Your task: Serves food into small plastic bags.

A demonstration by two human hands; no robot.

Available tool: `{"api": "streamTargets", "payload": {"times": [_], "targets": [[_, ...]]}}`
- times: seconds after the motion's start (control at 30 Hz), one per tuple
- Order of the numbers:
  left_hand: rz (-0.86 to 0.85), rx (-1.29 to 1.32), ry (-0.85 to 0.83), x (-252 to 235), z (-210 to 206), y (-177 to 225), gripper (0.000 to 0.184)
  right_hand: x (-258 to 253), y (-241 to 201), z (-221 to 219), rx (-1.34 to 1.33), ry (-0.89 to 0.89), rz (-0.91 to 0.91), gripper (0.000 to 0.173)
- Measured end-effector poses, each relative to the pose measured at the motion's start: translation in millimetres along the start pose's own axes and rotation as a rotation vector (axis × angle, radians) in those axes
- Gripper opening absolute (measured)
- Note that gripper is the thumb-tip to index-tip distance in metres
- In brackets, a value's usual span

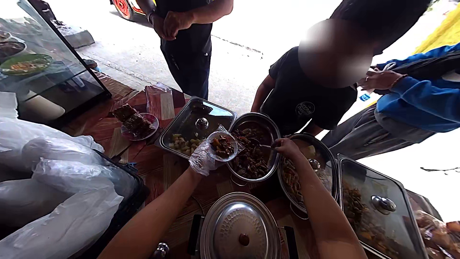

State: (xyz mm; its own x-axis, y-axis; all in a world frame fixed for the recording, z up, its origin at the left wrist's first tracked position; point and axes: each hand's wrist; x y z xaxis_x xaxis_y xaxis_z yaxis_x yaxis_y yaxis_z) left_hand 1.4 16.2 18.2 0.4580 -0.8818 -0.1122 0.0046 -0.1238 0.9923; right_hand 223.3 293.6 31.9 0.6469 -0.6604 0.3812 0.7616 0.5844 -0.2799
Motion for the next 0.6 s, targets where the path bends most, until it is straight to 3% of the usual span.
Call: {"api": "streamTargets", "payload": {"times": [0.1, 0.2, 0.37, 0.53, 0.6], "targets": [[-0.037, -0.114, -0.004, -4, 0, -6, 0.054, 0, -5, -4, -0.038, -0.039, 0.009, 0.017], [-0.070, -0.407, -0.053, -4, 6, -19, 0.064, -6, -4, -16, -0.074, 0.014, 0.001, 0.017], [-0.027, 0.038, -0.049, -3, 3, -24, 0.054, -9, -15, -24, -0.130, 0.029, 0.027, 0.016], [-0.012, -0.069, -0.030, -1, 0, -12, 0.056, -2, -39, -26, -0.094, 0.006, -0.002, 0.021], [-0.025, -0.027, -0.062, -6, 4, -24, 0.058, 6, -39, -23, -0.149, -0.005, -0.002, 0.021]]}}
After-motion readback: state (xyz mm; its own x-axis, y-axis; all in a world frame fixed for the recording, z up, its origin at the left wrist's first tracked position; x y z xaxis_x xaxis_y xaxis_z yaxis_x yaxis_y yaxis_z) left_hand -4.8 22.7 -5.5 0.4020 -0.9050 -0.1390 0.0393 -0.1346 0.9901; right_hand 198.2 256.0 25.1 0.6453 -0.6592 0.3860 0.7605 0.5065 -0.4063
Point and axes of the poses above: each hand's wrist, its own x-axis away from the middle knuckle, its own z-axis out of the back of the hand, y = z × x, and after that the axes turned 11 degrees about x, right-handed
